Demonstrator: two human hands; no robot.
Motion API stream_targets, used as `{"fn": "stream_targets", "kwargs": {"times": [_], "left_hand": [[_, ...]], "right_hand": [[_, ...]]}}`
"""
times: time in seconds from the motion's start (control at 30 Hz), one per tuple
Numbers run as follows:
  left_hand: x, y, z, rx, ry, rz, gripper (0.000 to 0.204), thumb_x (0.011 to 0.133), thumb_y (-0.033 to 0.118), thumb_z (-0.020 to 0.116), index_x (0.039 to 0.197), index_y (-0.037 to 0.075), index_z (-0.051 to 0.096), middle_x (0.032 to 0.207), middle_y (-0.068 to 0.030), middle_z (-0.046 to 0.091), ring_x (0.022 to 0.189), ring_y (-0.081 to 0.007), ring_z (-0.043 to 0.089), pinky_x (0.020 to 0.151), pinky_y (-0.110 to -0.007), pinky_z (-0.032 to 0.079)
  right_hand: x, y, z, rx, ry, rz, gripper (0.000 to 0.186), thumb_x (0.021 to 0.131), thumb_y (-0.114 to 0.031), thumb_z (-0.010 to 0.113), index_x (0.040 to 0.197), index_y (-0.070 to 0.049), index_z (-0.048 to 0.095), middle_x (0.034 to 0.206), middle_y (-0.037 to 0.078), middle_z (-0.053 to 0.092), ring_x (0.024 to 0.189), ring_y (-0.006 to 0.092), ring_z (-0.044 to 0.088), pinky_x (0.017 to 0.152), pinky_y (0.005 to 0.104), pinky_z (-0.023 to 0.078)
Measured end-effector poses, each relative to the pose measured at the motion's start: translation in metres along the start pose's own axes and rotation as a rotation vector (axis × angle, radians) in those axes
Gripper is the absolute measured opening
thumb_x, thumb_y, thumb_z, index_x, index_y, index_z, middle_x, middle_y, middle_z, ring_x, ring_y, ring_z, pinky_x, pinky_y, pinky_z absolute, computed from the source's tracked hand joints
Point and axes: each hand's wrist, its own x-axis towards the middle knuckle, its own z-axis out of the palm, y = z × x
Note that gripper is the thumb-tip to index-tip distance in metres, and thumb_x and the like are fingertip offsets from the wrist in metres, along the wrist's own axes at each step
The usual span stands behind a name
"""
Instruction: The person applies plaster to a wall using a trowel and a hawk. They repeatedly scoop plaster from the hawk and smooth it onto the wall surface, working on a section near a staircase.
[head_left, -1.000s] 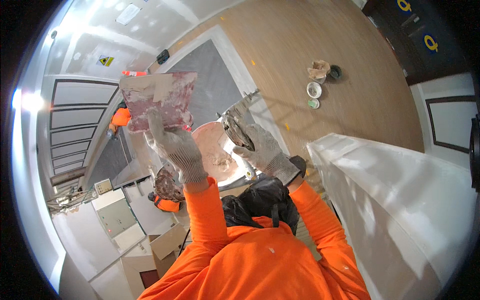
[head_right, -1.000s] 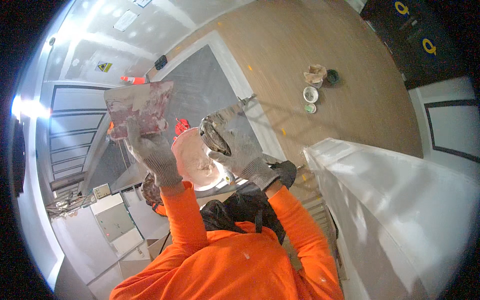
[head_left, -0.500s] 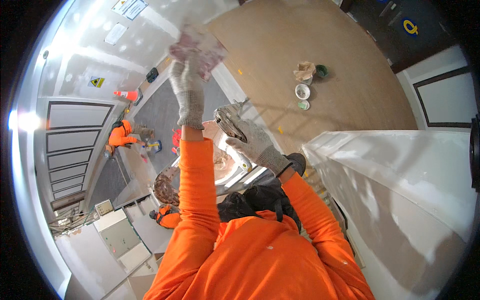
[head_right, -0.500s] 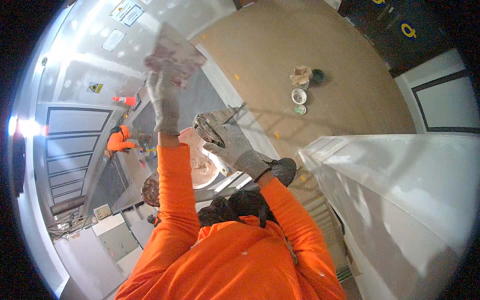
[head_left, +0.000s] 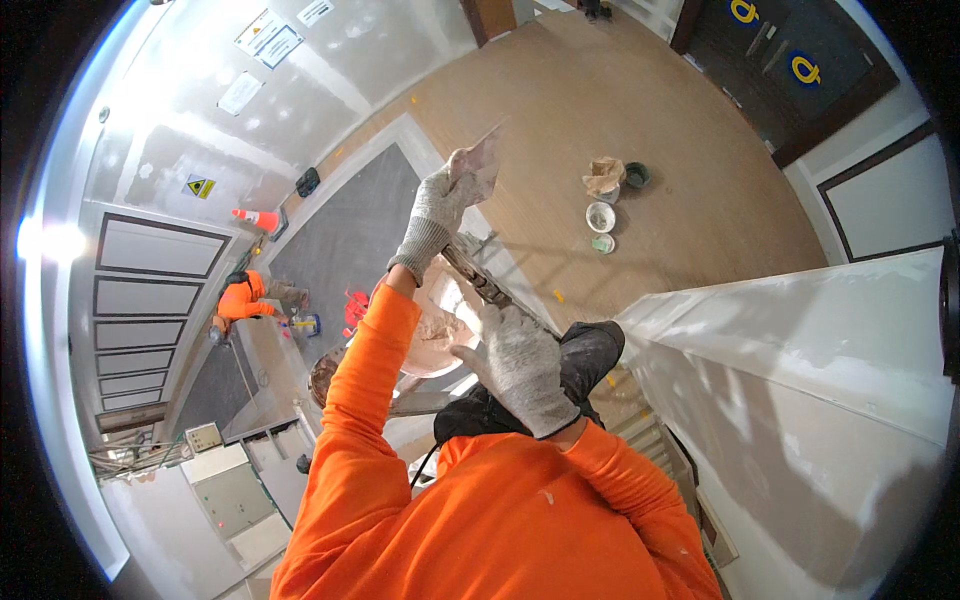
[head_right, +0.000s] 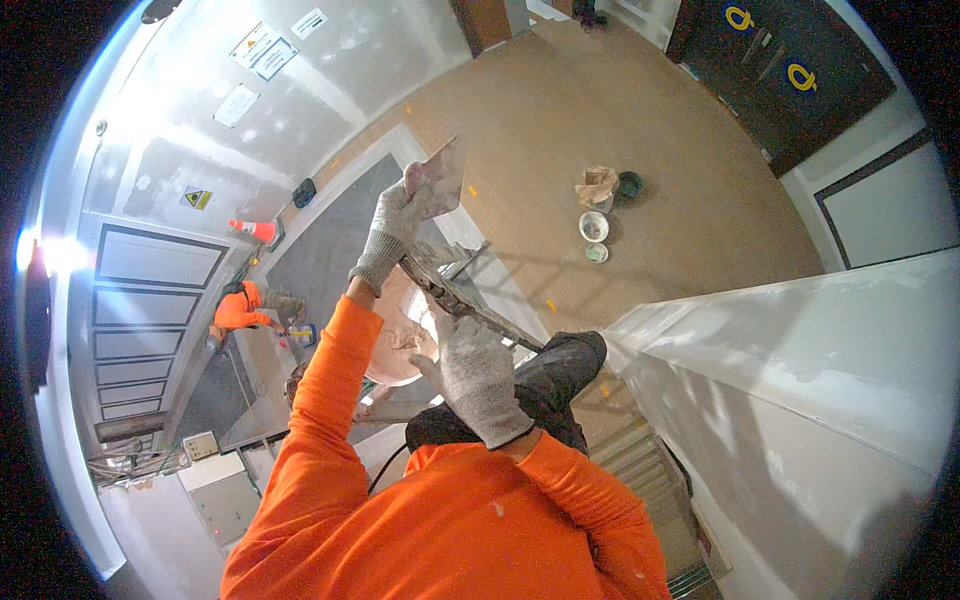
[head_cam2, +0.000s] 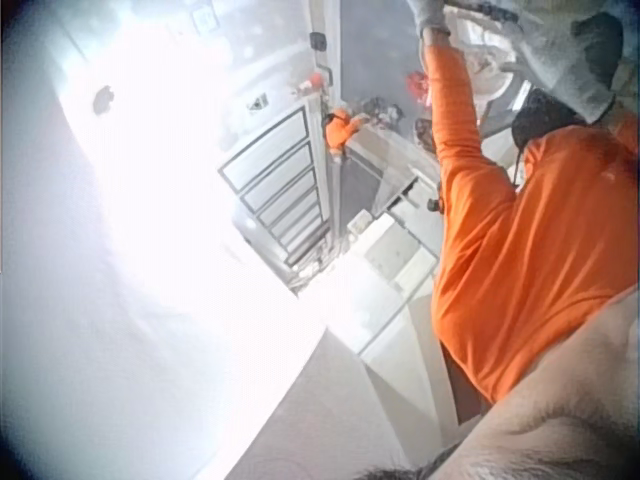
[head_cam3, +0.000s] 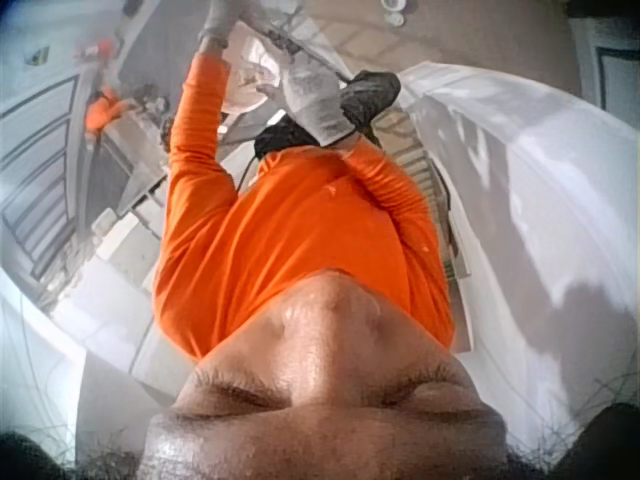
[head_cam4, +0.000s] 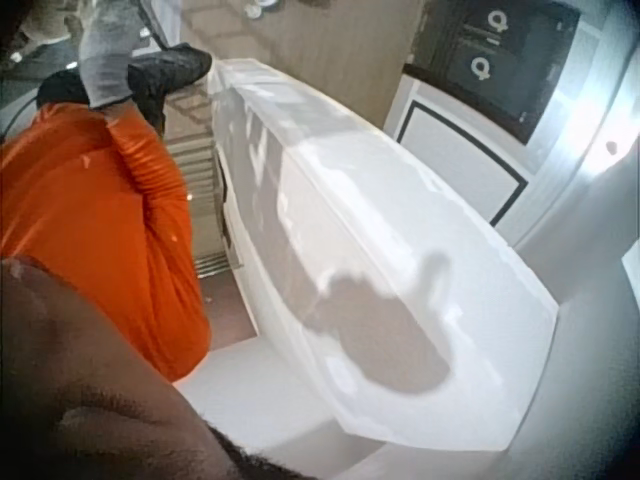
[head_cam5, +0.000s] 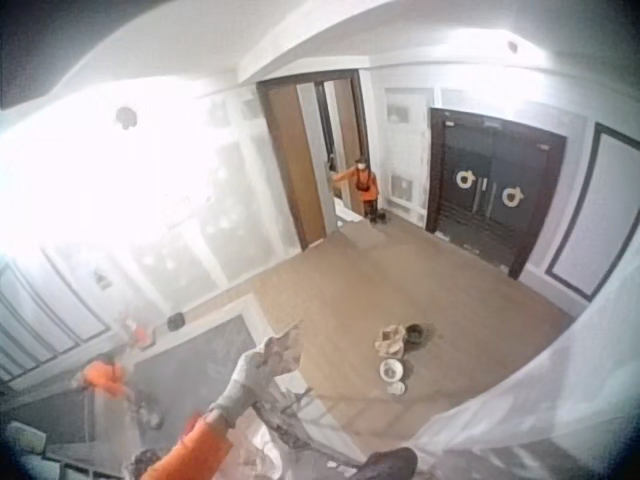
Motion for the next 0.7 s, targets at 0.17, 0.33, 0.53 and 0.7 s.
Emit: {"fn": "stream_targets", "kwargs": {"times": [0.17, 0.33, 0.53, 0.7], "left_hand": [[0.002, 0.002, -0.004, 0.243, -0.028, -0.026, 0.036, 0.106, 0.022, 0.058, 0.134, 0.0, 0.064, 0.086, 0.0001, 0.063, 0.083, -0.0088, 0.055, 0.076, -0.033, 0.052], [-0.008, 0.005, -0.011, -0.029, -0.015, 0.097, 0.033, 0.107, 0.022, 0.059, 0.128, -0.003, 0.064, 0.098, -0.0002, 0.068, 0.089, -0.0086, 0.06, 0.08, -0.03, 0.053], [-0.018, 0.021, -0.064, -0.55, 0.041, 0.024, 0.024, 0.106, 0.014, 0.058, 0.122, -0.002, 0.066, 0.097, -0.005, 0.07, 0.088, -0.0185, 0.068, 0.079, -0.033, 0.056], [-0.043, 0.062, -0.037, -0.101, 0.153, 0.419, 0.021, 0.105, 0.006, 0.056, 0.122, -0.001, 0.064, 0.109, -0.0097, 0.068, 0.093, -0.0207, 0.069, 0.082, -0.034, 0.057]], "right_hand": [[0.009, -0.008, 0.014, -0.119, -0.25, -0.039, 0.048, 0.094, -0.041, 0.069, 0.128, -0.008, 0.06, 0.092, 0.01, 0.065, 0.085, 0.0246, 0.068, 0.069, 0.0398, 0.055], [0.007, -0.007, 0.0, -0.217, -0.17, -0.129, 0.046, 0.093, -0.021, 0.068, 0.136, -0.007, 0.057, 0.085, 0.007, 0.066, 0.076, 0.0234, 0.07, 0.062, 0.0365, 0.054], [-0.031, 0.03, -0.071, 0.304, 0.229, -0.209, 0.046, 0.102, -0.016, 0.061, 0.145, 0.0, 0.053, 0.107, 0.016, 0.071, 0.082, 0.0336, 0.069, 0.069, 0.0432, 0.056], [-0.019, 0.066, -0.105, 0.119, 0.455, -0.031, 0.051, 0.103, -0.018, 0.059, 0.149, 0.002, 0.051, 0.123, 0.023, 0.069, 0.094, 0.0395, 0.068, 0.08, 0.0472, 0.053]]}}
